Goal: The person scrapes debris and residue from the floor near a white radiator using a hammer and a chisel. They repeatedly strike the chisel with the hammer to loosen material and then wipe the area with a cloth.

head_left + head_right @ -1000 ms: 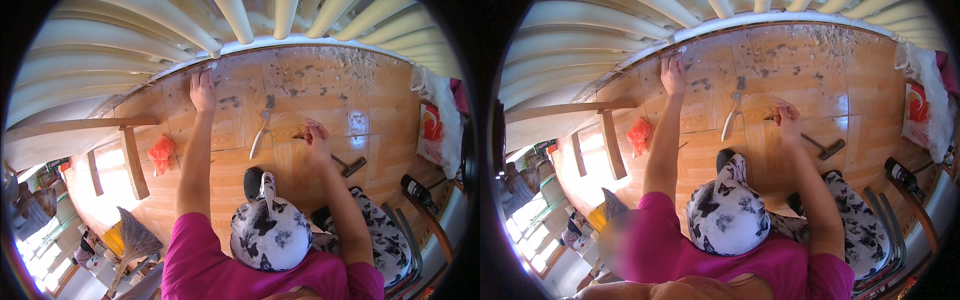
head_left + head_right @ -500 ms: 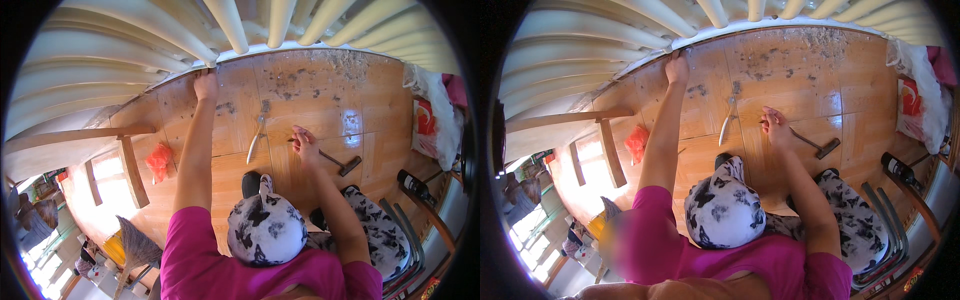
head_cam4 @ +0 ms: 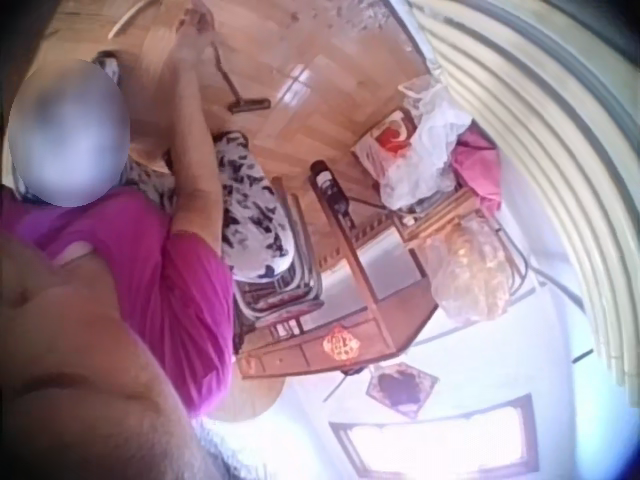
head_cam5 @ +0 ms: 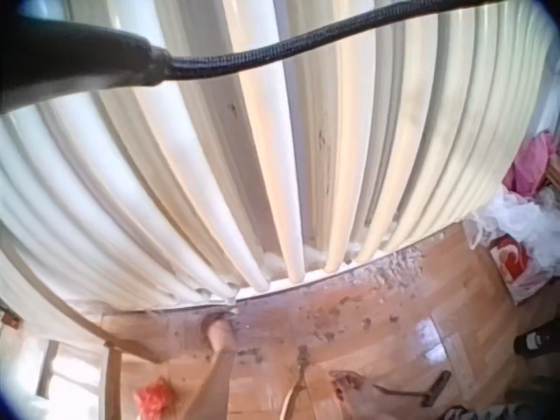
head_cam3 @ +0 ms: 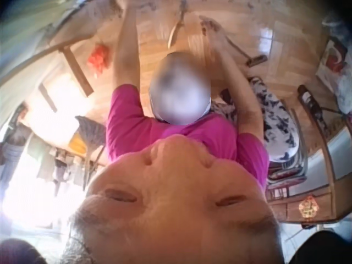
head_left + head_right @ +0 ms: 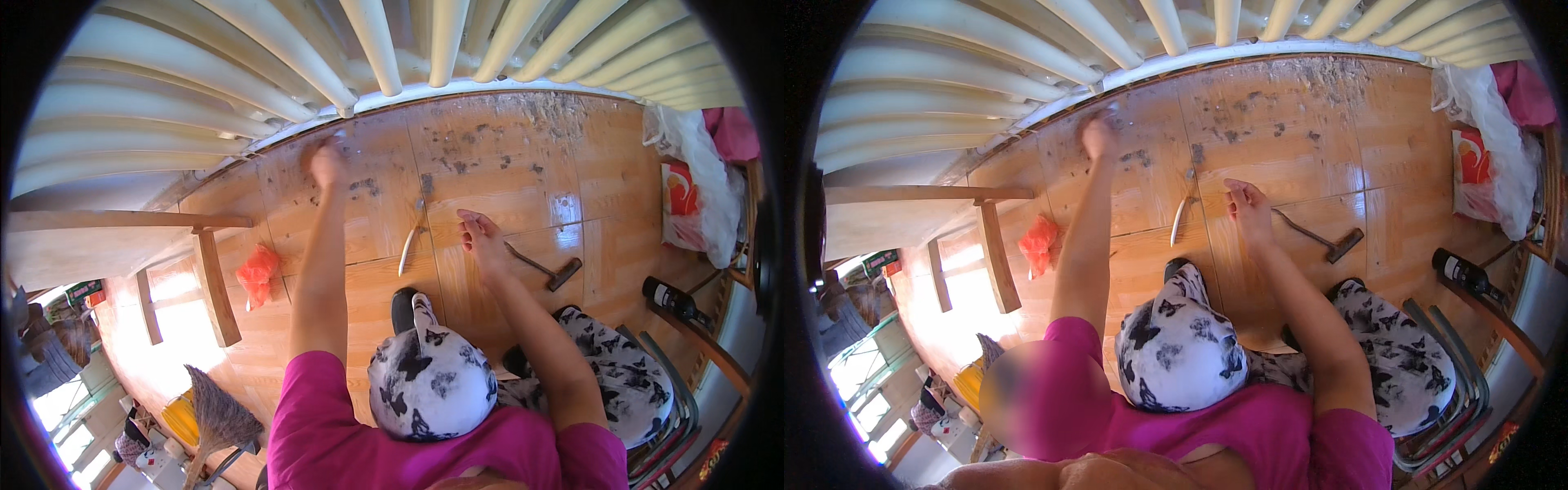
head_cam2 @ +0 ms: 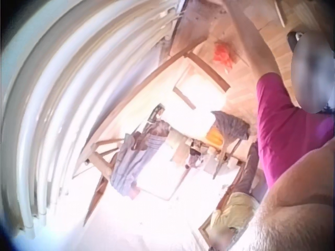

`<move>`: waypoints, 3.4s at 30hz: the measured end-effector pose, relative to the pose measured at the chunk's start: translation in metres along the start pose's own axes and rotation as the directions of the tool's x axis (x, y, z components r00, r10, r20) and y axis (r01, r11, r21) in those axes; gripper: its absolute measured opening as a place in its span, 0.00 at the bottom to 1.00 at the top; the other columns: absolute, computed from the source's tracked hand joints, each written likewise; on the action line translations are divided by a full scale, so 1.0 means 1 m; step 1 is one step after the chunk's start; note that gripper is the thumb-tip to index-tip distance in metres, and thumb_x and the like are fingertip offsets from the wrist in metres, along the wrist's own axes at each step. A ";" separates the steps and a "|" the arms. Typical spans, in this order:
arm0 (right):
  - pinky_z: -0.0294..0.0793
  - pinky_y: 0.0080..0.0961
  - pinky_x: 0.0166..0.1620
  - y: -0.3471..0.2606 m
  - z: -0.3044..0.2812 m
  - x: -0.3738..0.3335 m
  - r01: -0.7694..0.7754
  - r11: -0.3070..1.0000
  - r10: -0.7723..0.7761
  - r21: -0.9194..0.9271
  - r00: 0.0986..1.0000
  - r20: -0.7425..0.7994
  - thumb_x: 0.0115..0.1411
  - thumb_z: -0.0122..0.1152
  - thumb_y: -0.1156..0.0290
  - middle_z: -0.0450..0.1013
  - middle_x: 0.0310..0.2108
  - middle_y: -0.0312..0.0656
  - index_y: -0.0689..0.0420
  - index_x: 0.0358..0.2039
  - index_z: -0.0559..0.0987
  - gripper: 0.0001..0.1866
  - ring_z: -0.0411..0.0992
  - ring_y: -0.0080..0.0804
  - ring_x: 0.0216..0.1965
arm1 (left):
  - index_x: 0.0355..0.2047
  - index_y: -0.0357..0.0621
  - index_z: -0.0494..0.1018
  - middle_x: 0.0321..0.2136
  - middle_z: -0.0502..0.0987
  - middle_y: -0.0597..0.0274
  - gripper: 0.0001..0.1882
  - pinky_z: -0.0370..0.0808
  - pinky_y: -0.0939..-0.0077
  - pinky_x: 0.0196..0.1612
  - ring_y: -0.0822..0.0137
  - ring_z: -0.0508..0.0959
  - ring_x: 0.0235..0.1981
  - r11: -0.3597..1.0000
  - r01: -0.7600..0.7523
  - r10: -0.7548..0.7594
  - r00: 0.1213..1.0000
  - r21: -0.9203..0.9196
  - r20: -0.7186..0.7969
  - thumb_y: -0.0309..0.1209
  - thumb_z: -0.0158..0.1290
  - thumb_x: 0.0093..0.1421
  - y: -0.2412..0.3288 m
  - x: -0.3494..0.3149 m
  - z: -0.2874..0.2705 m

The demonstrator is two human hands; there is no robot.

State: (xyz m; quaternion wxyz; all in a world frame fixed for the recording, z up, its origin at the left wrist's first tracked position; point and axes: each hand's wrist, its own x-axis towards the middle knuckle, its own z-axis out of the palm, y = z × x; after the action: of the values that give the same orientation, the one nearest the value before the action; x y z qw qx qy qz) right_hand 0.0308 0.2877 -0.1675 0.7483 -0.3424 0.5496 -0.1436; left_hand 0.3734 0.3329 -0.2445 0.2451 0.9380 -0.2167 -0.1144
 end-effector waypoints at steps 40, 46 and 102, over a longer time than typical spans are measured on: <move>0.74 0.36 0.41 -0.223 -0.025 -0.004 0.606 -0.399 -0.031 -0.688 0.741 0.670 0.61 0.55 0.65 0.74 0.36 0.38 0.52 0.36 0.78 0.07 0.75 0.40 0.38 | 0.36 0.46 0.76 0.36 0.78 0.58 0.10 0.76 0.60 0.40 0.53 0.77 0.40 0.905 -0.400 0.420 0.895 0.144 -0.152 0.32 0.58 0.52 0.048 -0.032 0.013; 0.75 0.35 0.41 -0.263 -0.043 -0.016 0.596 -0.376 -0.099 -0.710 0.736 0.670 0.61 0.56 0.66 0.74 0.35 0.39 0.54 0.36 0.78 0.07 0.75 0.40 0.37 | 0.38 0.44 0.79 0.32 0.81 0.54 0.10 0.77 0.65 0.39 0.55 0.81 0.35 0.946 -0.117 0.172 0.972 -0.303 0.163 0.30 0.57 0.55 0.021 -0.010 -0.012; 0.76 0.32 0.36 -0.172 -0.148 0.197 0.525 0.571 -0.755 -0.631 0.637 -0.154 0.58 0.58 0.67 0.74 0.33 0.42 0.53 0.39 0.79 0.09 0.74 0.37 0.35 | 0.36 0.47 0.75 0.31 0.76 0.58 0.09 0.76 0.64 0.37 0.57 0.78 0.34 0.611 -0.787 0.292 0.330 0.090 0.898 0.36 0.56 0.59 0.236 -0.213 -0.052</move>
State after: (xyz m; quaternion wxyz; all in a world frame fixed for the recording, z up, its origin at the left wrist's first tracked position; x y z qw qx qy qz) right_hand -0.0082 -0.0064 -0.2189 0.3822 -0.6760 0.5419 -0.3214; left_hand 0.1197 0.2676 -0.0566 -0.1226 0.6593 -0.6391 -0.3766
